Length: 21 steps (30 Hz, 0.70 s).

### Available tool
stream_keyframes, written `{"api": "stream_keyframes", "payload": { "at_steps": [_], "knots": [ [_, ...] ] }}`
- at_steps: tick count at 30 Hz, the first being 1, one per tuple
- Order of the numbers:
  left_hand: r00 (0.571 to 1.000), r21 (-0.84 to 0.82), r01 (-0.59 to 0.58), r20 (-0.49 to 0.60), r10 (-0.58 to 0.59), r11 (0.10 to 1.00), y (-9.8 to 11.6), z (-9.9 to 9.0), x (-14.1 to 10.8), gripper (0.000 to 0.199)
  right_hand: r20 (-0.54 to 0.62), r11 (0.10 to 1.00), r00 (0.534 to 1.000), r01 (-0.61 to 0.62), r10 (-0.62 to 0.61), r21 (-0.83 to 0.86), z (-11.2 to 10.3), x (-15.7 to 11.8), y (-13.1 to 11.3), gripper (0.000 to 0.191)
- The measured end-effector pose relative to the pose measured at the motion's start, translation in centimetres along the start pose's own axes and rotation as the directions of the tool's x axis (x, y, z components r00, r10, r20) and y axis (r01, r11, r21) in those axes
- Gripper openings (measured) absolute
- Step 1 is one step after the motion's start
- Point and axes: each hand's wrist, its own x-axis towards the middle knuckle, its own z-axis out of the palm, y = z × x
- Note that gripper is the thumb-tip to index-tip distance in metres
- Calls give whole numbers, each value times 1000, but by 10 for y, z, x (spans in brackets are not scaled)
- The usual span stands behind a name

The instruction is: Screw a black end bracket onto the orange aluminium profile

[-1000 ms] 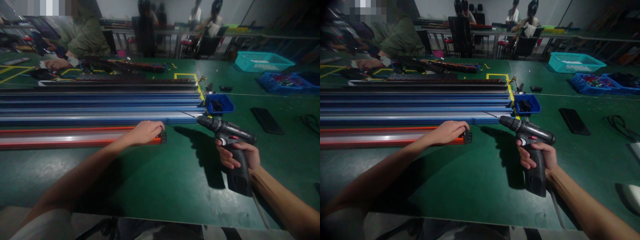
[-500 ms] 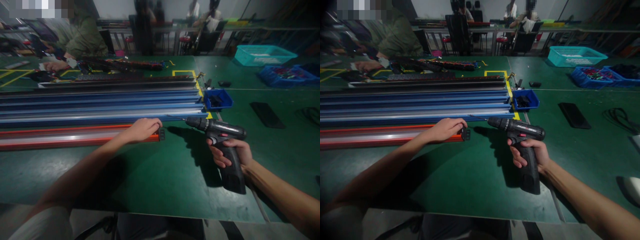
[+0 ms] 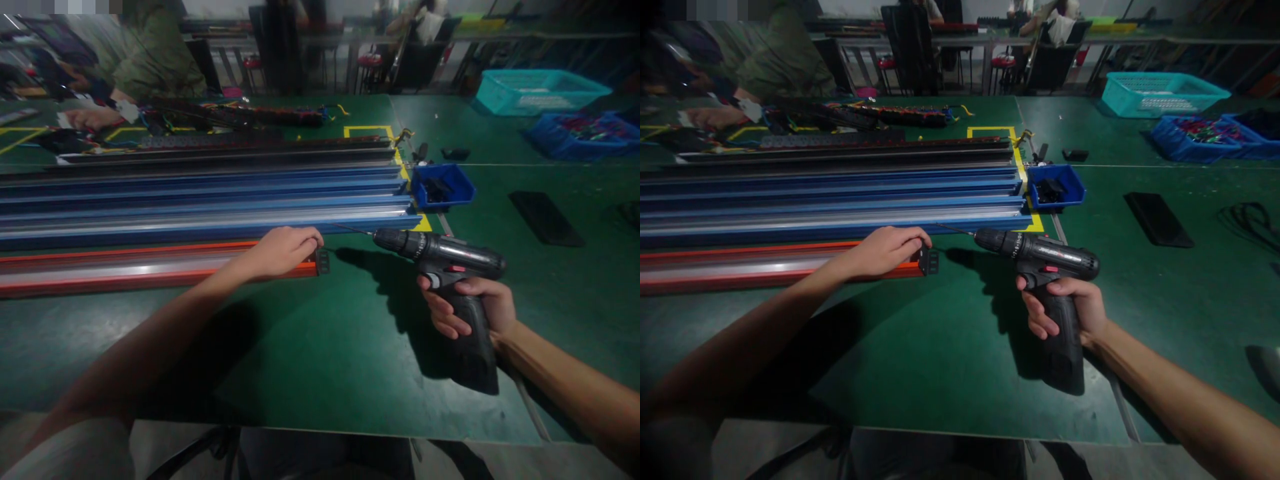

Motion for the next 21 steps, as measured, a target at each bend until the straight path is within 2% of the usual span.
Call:
{"api": "stream_keyframes", "payload": {
  "at_steps": [4, 9, 16, 21],
  "knots": [
    [1000, -7, 3, -9, -3, 1000, 0, 1, 1, 44, 7, 999, 1000, -31, 31, 43, -5, -2, 6, 39],
    [1000, -29, 26, 5, -26, 999, 3, -1, 0, 44, -57, 998, 998, -32, 35, 54, -7, -8, 3, 35],
    [992, -28, 96, 81, -93, 995, 3, -4, 2, 44, -68, 996, 996, -53, 57, 65, -14, -13, -5, 37],
    [993, -38, 75, 95, -71, 996, 2, -3, 2, 43, -90, 992, 995, -38, 48, 117, -14, -13, -7, 39]
  ]
}}
